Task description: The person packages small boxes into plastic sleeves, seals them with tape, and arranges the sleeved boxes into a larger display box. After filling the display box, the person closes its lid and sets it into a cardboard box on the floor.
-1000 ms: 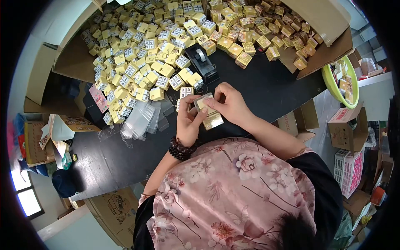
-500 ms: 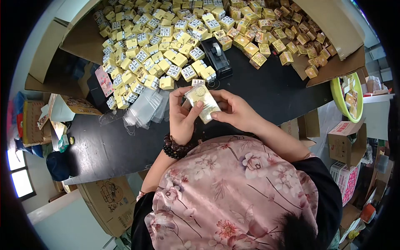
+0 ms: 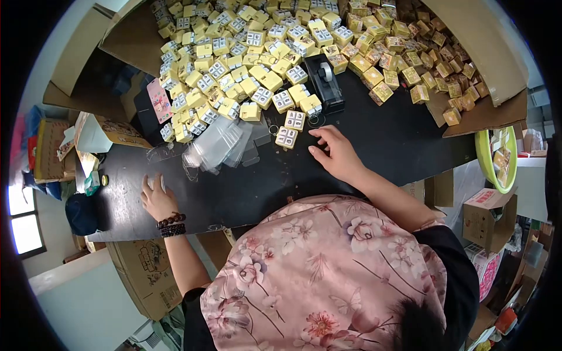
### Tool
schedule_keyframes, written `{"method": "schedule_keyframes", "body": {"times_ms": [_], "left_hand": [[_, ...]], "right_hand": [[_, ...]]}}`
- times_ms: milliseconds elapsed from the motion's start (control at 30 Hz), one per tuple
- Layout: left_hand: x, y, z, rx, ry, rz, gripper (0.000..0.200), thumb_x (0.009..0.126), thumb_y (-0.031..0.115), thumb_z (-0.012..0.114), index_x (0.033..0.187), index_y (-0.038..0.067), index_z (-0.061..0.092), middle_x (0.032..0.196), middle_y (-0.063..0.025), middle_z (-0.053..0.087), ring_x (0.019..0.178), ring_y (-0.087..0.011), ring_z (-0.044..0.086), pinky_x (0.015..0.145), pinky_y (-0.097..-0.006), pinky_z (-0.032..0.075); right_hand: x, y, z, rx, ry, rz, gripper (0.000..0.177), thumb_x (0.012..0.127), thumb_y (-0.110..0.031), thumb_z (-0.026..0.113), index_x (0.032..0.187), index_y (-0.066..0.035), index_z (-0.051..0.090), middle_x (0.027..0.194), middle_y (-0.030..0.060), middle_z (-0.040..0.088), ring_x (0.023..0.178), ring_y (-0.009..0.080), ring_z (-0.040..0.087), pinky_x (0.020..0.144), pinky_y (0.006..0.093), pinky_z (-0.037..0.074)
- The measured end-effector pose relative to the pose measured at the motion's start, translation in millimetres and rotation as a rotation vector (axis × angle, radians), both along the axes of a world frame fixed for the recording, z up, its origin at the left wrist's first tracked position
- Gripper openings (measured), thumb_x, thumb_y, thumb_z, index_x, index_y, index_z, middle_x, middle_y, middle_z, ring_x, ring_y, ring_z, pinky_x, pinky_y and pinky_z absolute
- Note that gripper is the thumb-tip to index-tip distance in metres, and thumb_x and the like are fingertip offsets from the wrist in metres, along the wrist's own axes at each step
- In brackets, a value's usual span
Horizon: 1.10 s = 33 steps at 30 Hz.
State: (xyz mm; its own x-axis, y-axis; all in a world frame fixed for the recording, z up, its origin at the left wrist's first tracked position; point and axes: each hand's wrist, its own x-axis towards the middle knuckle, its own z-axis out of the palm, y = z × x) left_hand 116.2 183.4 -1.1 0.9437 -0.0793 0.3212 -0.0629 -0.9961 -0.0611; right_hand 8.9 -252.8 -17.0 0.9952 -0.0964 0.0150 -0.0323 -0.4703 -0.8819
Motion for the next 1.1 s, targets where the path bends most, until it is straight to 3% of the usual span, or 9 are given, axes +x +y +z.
{"method": "schedule_keyframes", "body": {"times_ms": [100, 300, 433, 567, 700, 800, 900, 1000, 1100], "left_hand": [[-5, 38, -29, 0.315, 0.087, 0.328, 0.045, 0.085, 0.022, 0.067, 0.129, 0.029, 0.06, 0.143, -0.0028, 0.045, 0.121, -0.0311, 0.046, 0.099, -0.0458, 0.042], [-16, 64, -97, 0.148, -0.1, 0.109, 0.044, 0.095, 0.02, 0.056, 0.139, 0.019, 0.052, 0.154, -0.0098, 0.034, 0.129, -0.0388, 0.04, 0.106, -0.0496, 0.035], [-10, -28, -50, -0.112, -0.185, -0.195, 0.047, 0.094, 0.024, 0.06, 0.137, 0.008, 0.052, 0.149, -0.0172, 0.041, 0.131, -0.0399, 0.04, 0.109, -0.0495, 0.031], [5, -102, -47, -0.117, 0.188, -0.537, 0.044, 0.093, 0.025, 0.061, 0.129, 0.002, 0.055, 0.14, -0.0176, 0.05, 0.13, -0.0336, 0.047, 0.107, -0.0449, 0.037], [-15, -112, -35, -0.207, 0.134, -0.537, 0.028, 0.096, 0.017, 0.056, 0.12, 0.004, 0.062, 0.114, -0.0166, 0.067, 0.104, -0.0327, 0.065, 0.085, -0.0399, 0.054], [-51, -138, 18, -0.352, 0.338, -0.263, 0.025, 0.096, 0.011, 0.056, 0.118, 0.003, 0.063, 0.107, -0.0169, 0.069, 0.096, -0.0312, 0.068, 0.076, -0.0368, 0.057], [-75, -173, 17, -0.54, 0.019, -0.632, 0.022, 0.09, 0.005, 0.062, 0.111, 0.001, 0.065, 0.104, -0.0173, 0.069, 0.095, -0.0306, 0.069, 0.078, -0.0364, 0.057], [-84, -196, 26, -0.589, 0.301, -0.892, 0.033, 0.083, 0.001, 0.068, 0.116, -0.004, 0.063, 0.127, -0.023, 0.059, 0.118, -0.0351, 0.059, 0.096, -0.0371, 0.05], [-73, -189, 26, -0.572, 0.055, -0.712, 0.046, 0.082, 0.008, 0.071, 0.127, 0.003, 0.06, 0.134, -0.021, 0.05, 0.121, -0.0385, 0.05, 0.101, -0.0439, 0.041]], "right_hand": [[15, 12, -26, -0.199, -0.256, 0.091, 0.033, 0.085, -0.013, 0.068, 0.115, -0.002, 0.057, 0.109, 0.0133, 0.055, 0.101, 0.0313, 0.057, 0.087, 0.0384, 0.048], [8, 6, -25, -0.2, -0.287, 0.018, 0.026, 0.087, -0.01, 0.066, 0.11, 0.0, 0.062, 0.111, 0.0129, 0.056, 0.101, 0.0306, 0.058, 0.087, 0.037, 0.048], [-2, -3, -32, -0.17, -0.231, -0.035, 0.018, 0.087, -0.007, 0.065, 0.105, 0.0, 0.064, 0.107, 0.0122, 0.057, 0.098, 0.0295, 0.059, 0.085, 0.035, 0.049], [-4, 6, -22, -0.143, -0.265, 0.019, 0.015, 0.087, -0.008, 0.064, 0.101, -0.001, 0.063, 0.104, 0.0114, 0.058, 0.099, 0.0306, 0.057, 0.085, 0.0373, 0.048], [-9, 9, -11, -0.157, -0.277, 0.068, 0.012, 0.088, -0.008, 0.064, 0.099, -0.001, 0.064, 0.099, 0.0109, 0.06, 0.095, 0.0275, 0.06, 0.082, 0.0349, 0.049], [-6, 21, 6, 0.213, 0.07, 0.182, 0.02, 0.096, -0.014, 0.061, 0.11, 0.0, 0.064, 0.103, 0.0085, 0.064, 0.09, 0.0137, 0.062, 0.08, 0.0286, 0.049], [2, 63, 13, 0.99, 0.373, 0.119, 0.033, 0.099, -0.022, 0.058, 0.121, 0.002, 0.056, 0.106, 0.0055, 0.064, 0.099, 0.0102, 0.058, 0.086, 0.0259, 0.047], [12, 72, 13, 0.79, 0.207, 0.187, 0.023, 0.101, -0.014, 0.051, 0.12, 0.001, 0.053, 0.107, 0.0102, 0.065, 0.106, 0.013, 0.061, 0.091, 0.0261, 0.049], [10, 54, 13, 0.826, 0.211, 0.039, 0.017, 0.1, -0.004, 0.048, 0.115, 0.002, 0.053, 0.102, 0.0124, 0.065, 0.088, 0.0183, 0.068, 0.078, 0.0295, 0.056]]}}
